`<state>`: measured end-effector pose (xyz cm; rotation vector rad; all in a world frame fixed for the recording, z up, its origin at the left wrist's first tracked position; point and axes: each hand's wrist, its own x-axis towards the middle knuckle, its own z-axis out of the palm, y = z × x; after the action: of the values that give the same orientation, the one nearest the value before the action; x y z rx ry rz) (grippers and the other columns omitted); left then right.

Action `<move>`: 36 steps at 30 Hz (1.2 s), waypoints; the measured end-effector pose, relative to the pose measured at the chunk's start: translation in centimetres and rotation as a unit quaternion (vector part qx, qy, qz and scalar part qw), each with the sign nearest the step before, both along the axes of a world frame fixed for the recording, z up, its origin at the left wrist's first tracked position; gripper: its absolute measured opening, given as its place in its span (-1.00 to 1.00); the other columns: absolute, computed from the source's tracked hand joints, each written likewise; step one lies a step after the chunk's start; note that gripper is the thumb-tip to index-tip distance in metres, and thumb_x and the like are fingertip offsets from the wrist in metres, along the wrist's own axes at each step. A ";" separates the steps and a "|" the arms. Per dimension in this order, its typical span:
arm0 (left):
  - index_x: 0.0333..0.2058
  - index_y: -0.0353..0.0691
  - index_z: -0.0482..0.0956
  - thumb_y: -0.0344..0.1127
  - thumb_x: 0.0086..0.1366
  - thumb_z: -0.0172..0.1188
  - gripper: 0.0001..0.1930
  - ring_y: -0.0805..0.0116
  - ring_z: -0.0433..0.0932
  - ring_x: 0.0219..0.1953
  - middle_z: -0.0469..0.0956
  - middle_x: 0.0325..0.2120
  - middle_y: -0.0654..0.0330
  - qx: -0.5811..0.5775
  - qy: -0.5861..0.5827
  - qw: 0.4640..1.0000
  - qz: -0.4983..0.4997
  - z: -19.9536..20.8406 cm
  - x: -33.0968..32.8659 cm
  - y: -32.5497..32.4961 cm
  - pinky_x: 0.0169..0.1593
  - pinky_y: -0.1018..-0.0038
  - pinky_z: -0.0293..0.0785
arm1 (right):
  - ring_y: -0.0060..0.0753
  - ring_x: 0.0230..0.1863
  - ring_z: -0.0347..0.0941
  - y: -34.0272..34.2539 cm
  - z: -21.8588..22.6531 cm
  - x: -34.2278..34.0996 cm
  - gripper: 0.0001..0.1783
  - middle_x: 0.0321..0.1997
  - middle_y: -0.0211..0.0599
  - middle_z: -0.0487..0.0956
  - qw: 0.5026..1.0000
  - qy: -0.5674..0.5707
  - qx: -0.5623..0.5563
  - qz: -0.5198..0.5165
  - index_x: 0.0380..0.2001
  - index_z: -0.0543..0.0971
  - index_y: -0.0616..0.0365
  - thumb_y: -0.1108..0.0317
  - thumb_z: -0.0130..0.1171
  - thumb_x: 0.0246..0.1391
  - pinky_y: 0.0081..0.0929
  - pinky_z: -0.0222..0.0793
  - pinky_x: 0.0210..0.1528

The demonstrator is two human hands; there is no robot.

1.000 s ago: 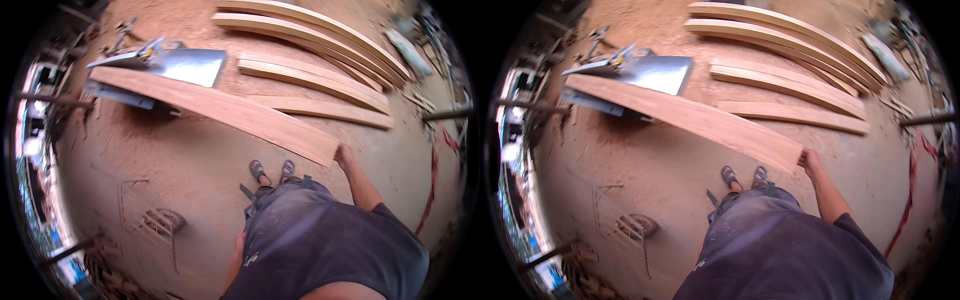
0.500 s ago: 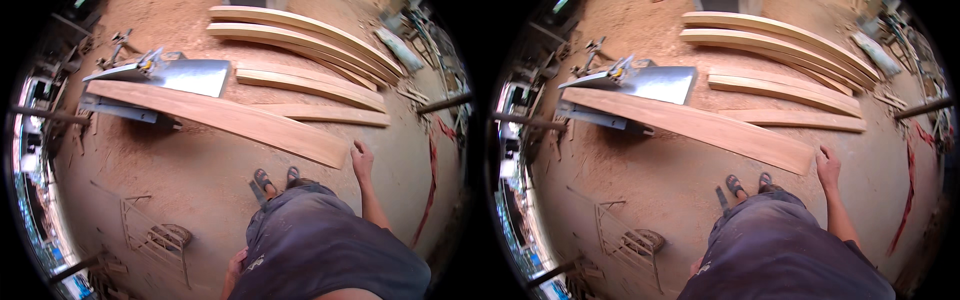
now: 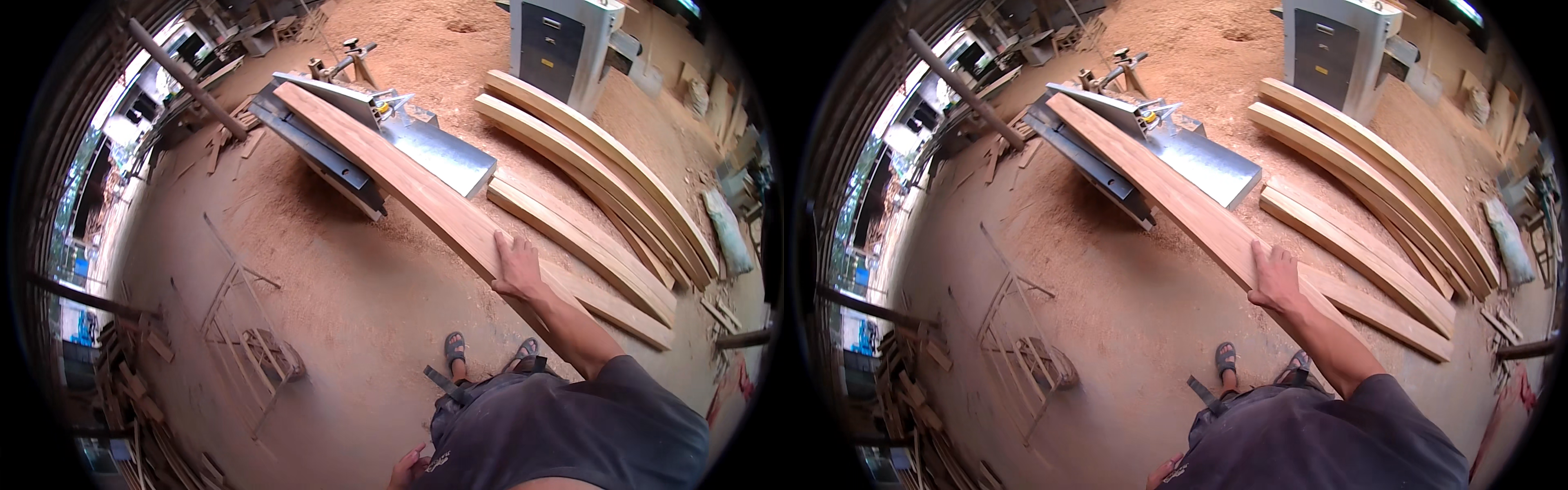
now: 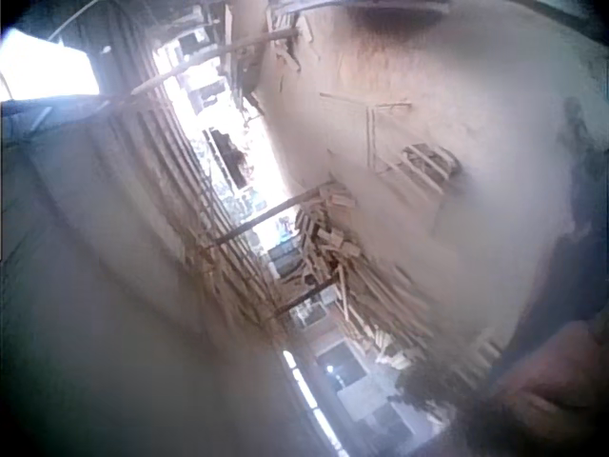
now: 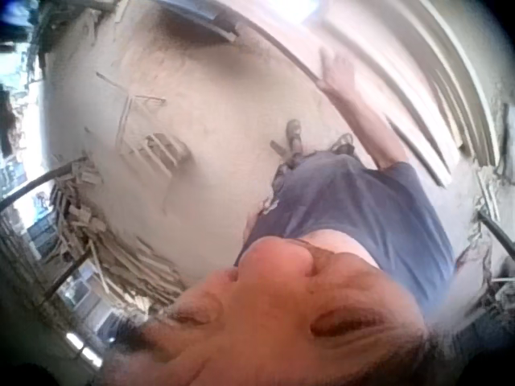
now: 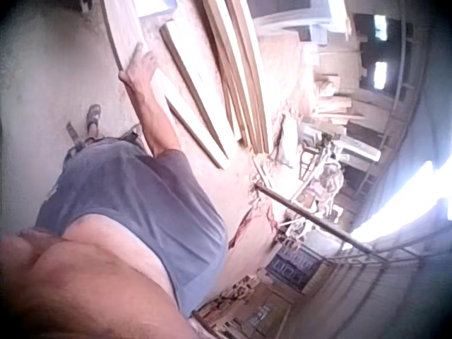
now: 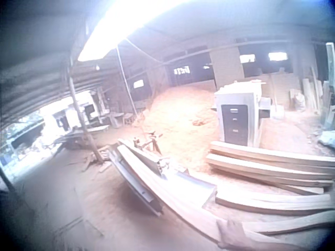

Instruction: The person feeds long wooden planks through a table saw, guiding them with both hands to trim the edges. After each cut, the person removes the plank and places it on a growing pile of finished pieces on the floor. The person also briefly uses a tape measure near the end of the clip.

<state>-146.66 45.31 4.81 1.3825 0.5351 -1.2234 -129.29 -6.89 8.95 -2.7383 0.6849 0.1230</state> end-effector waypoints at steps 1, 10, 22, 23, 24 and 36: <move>0.18 -0.27 0.46 -0.10 0.46 0.12 -0.55 0.20 0.67 -0.04 0.67 -0.05 -0.03 0.000 0.003 1.000 0.030 -0.2 -1.6 -0.5 0.04 0.38 0.54 | 0.27 0.13 0.32 -0.2 -0.1 -0.3 0.21 0.11 0.28 0.37 1.000 -0.017 -0.004 0.011 0.49 0.20 0.06 0.13 0.43 -0.35 0.07 0.26 0.23; 0.16 -0.30 0.36 -0.14 0.49 0.07 -0.58 -0.03 0.69 -0.04 0.64 -0.06 -0.21 -0.064 -0.020 0.958 0.278 -4.7 -13.5 -3.5 0.09 0.14 0.59 | 0.23 0.06 0.33 -4.2 -0.1 -10.0 0.13 0.05 0.27 0.36 0.997 -0.052 0.028 0.051 0.43 0.28 0.04 0.12 0.38 -0.36 0.04 0.26 0.18; 0.49 -0.28 -0.08 -0.11 0.57 -0.06 -0.31 -0.11 0.59 0.13 0.49 0.18 -0.30 -0.092 -0.093 0.989 0.069 -7.7 10.2 -26.4 0.25 0.02 0.49 | 0.37 0.22 0.24 -10.8 1.3 -45.2 0.24 0.25 0.25 0.27 0.999 -0.010 0.026 -0.040 0.43 0.23 0.06 0.34 0.47 -0.52 0.13 0.21 0.35; 0.50 -0.28 -0.09 -0.05 0.58 -0.08 -0.29 -0.14 0.52 0.20 0.41 0.24 -0.33 -0.103 -0.088 0.989 0.066 -7.5 12.2 -29.3 0.29 0.01 0.44 | 0.38 0.22 0.25 -10.6 0.8 -46.4 0.24 0.25 0.25 0.28 0.998 -0.013 0.029 -0.048 0.43 0.24 0.05 0.35 0.47 -0.52 0.14 0.21 0.35; 0.50 -0.29 -0.10 0.00 0.58 -0.11 -0.28 -0.17 0.45 0.28 0.34 0.30 -0.36 -0.113 -0.084 0.988 0.067 -7.2 14.0 -32.0 0.33 -0.01 0.38 | 0.39 0.22 0.25 -10.3 0.2 -47.2 0.24 0.25 0.25 0.28 0.998 -0.017 0.033 -0.052 0.42 0.25 0.05 0.35 0.47 -0.53 0.15 0.22 0.34; 0.33 -0.36 0.35 0.02 0.56 -0.27 -0.38 -0.14 0.48 0.23 0.44 0.22 -0.14 -0.104 -0.107 0.965 0.217 -9.1 24.4 -49.7 0.30 -0.11 0.48 | 0.36 0.19 0.27 -8.1 -1.7 -47.5 0.17 0.26 0.26 0.29 0.991 0.026 0.092 -0.096 0.41 0.31 0.04 0.39 0.45 -0.47 0.20 0.24 0.26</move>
<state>-122.30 -4.42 -4.25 1.1262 0.5089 -0.7419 -176.79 -14.97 7.26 -2.4862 0.9000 0.2028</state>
